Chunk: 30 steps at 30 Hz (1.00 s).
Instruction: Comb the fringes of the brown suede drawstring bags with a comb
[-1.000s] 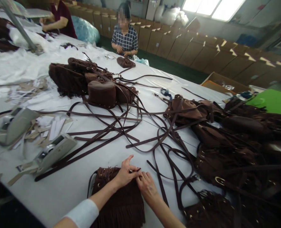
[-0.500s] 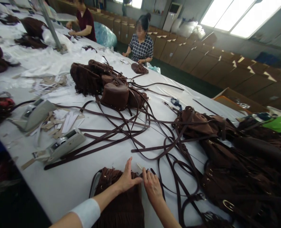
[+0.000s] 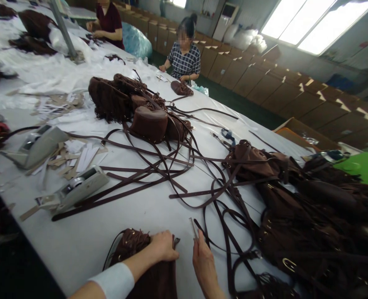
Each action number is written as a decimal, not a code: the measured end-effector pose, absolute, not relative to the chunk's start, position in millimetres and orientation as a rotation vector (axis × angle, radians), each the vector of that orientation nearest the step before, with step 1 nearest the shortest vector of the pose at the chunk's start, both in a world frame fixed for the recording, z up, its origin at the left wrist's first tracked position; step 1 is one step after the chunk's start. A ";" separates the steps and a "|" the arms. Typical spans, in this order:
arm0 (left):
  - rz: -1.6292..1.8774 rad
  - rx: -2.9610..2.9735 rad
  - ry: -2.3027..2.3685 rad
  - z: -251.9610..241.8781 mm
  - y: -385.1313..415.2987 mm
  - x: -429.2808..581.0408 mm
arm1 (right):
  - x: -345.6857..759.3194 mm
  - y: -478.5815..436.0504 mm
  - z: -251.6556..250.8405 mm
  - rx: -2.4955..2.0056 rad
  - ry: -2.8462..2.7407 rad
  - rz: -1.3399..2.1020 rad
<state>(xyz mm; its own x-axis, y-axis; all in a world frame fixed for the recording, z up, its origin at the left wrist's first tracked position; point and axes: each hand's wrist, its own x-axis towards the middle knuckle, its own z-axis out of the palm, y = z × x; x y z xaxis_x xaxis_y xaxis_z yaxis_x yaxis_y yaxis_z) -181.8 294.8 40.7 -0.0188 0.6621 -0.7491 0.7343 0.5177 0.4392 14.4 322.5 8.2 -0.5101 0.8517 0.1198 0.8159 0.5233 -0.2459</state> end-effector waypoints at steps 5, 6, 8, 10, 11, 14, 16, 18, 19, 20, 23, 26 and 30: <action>-0.062 1.187 1.690 26.3 276.8 -187.6 | 17.0 283.7 15.4 -1.446 -2.422 0.552; -0.021 1.192 1.702 24.2 273.7 -188.2 | 17.1 278.5 16.2 -1.473 -2.386 0.628; 0.065 1.197 1.732 21.2 271.1 -188.4 | 16.8 271.0 17.4 -1.526 -2.322 0.710; 0.149 1.181 1.738 18.6 273.9 -188.1 | 16.8 267.3 20.3 -1.499 -2.298 0.649; 0.189 1.165 1.725 17.3 277.2 -188.3 | 17.2 267.0 23.1 -1.436 -2.306 0.595; 0.290 1.119 1.642 14.8 290.9 -191.7 | 18.6 271.7 37.7 -1.099 -2.470 0.433; 0.329 1.114 1.582 16.0 300.7 -196.4 | 17.3 278.4 48.3 -0.877 -2.632 0.329; 0.352 1.141 1.537 20.3 309.7 -202.5 | 12.5 286.0 53.4 -0.722 -2.757 0.232; 0.361 1.170 1.527 23.6 313.7 -205.6 | 8.7 289.5 52.7 -0.677 -2.797 0.195; 0.370 1.210 1.529 27.3 317.2 -208.7 | 4.1 292.8 49.7 -0.672 -2.819 0.174; 0.406 1.358 1.617 38.9 324.0 -215.1 | -11.8 300.8 30.9 -0.832 -2.776 0.172; 0.423 1.448 1.732 46.6 323.1 -214.3 | -26.6 308.7 11.4 -1.038 -2.685 0.221; 0.434 1.481 1.768 51.9 315.6 -206.3 | -40.8 322.7 3.6 -1.220 -2.582 0.402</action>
<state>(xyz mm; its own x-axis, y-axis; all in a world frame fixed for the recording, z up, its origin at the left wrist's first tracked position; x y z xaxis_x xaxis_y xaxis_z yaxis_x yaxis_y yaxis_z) -206.3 315.6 51.9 -0.0231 0.9403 -0.3395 0.6762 0.2648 0.6875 -40.8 322.7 3.6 -0.6149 0.7805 0.1127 0.7093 0.6099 -0.3535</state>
